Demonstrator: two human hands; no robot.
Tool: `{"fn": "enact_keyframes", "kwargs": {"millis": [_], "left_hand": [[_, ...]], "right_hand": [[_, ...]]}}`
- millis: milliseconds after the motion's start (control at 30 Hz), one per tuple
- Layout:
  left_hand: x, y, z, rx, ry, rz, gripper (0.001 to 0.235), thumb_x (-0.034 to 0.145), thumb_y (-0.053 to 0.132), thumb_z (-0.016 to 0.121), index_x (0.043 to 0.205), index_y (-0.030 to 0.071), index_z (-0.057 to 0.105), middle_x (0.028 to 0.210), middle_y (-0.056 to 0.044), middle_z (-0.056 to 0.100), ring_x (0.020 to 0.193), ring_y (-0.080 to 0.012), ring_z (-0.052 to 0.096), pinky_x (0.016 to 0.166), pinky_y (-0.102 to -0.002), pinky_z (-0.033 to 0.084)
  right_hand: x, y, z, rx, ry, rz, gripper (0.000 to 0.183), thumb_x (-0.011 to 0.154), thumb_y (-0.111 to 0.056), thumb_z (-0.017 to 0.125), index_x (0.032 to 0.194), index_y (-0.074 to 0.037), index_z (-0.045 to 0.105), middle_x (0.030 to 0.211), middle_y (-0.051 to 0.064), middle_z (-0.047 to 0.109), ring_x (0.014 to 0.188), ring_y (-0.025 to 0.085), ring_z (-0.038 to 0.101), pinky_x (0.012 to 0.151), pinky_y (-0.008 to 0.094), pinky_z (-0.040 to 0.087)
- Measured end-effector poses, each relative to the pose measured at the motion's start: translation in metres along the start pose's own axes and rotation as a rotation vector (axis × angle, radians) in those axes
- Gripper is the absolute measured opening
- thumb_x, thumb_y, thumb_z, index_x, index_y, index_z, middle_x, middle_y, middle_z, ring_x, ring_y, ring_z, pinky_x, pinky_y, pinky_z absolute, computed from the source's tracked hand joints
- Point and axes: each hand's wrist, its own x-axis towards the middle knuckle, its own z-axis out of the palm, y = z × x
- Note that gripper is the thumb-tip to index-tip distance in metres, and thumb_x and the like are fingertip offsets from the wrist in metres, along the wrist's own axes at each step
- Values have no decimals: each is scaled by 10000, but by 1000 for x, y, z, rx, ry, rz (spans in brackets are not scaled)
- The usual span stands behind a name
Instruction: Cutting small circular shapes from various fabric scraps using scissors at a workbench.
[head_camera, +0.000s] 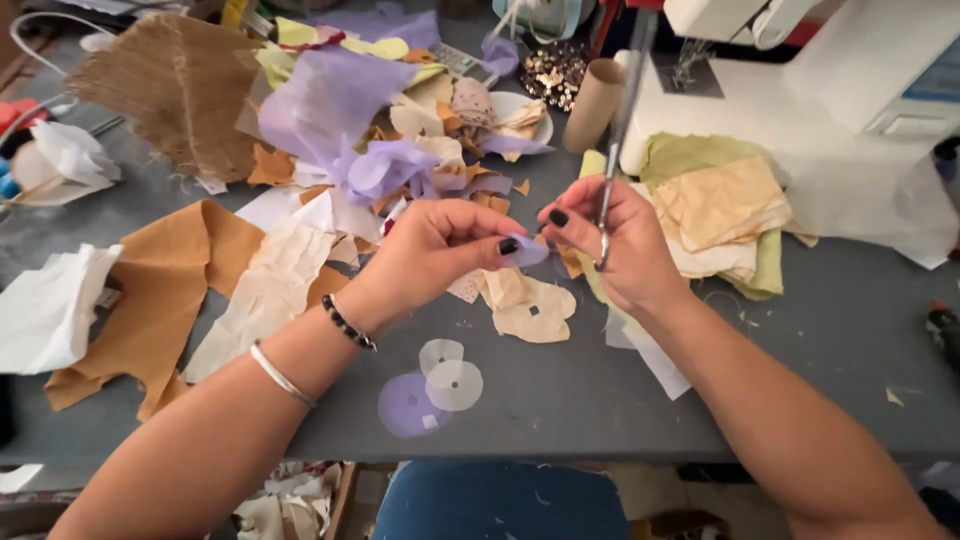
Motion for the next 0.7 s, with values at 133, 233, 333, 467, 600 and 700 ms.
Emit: {"fn": "enact_keyframes", "kwargs": {"millis": [133,233,333,467,600,700], "left_hand": [[-4,-5,5,-35,13,-50,239,869,72,794,1087,-10,741,853,-122,777,803,-138,754,756,-250,642],[-6,-7,5,-31,60,-60,257,864,91,805,1078,-31,735,848,-136,780,790,-148,764,750,-253,646],[-9,-3,5,51,87,-61,234,856,104,814,1057,8,744,842,-107,791,767,-119,770,725,-221,641],[-12,-6,4,107,105,0,188,869,97,794,1042,35,751,822,-82,789,749,-83,751,697,-197,623],[-14,-3,4,145,72,48,190,899,96,766,1077,32,752,830,-84,789,759,-64,720,700,-195,608],[-14,3,3,184,29,79,188,943,90,703,1119,40,749,859,-85,792,801,-57,697,696,-208,603]], "right_hand": [[-7,2,5,-20,-109,6,257,847,-20,814,1026,-13,630,965,139,768,871,158,773,759,231,641],[-8,6,4,-41,-125,13,343,786,10,852,1035,-1,617,964,156,770,856,172,782,780,282,652],[-10,8,6,-28,-142,9,374,773,24,859,1043,2,601,973,168,763,871,189,783,781,289,655],[-14,4,13,-66,-141,36,420,740,28,885,1053,-5,607,985,154,754,872,179,775,779,273,663],[-15,7,13,-82,-106,38,404,748,29,886,1048,2,617,967,149,751,850,158,768,771,264,666],[-16,1,14,-89,-98,17,393,751,31,886,1041,-3,622,954,133,749,847,155,768,769,262,668]]}}
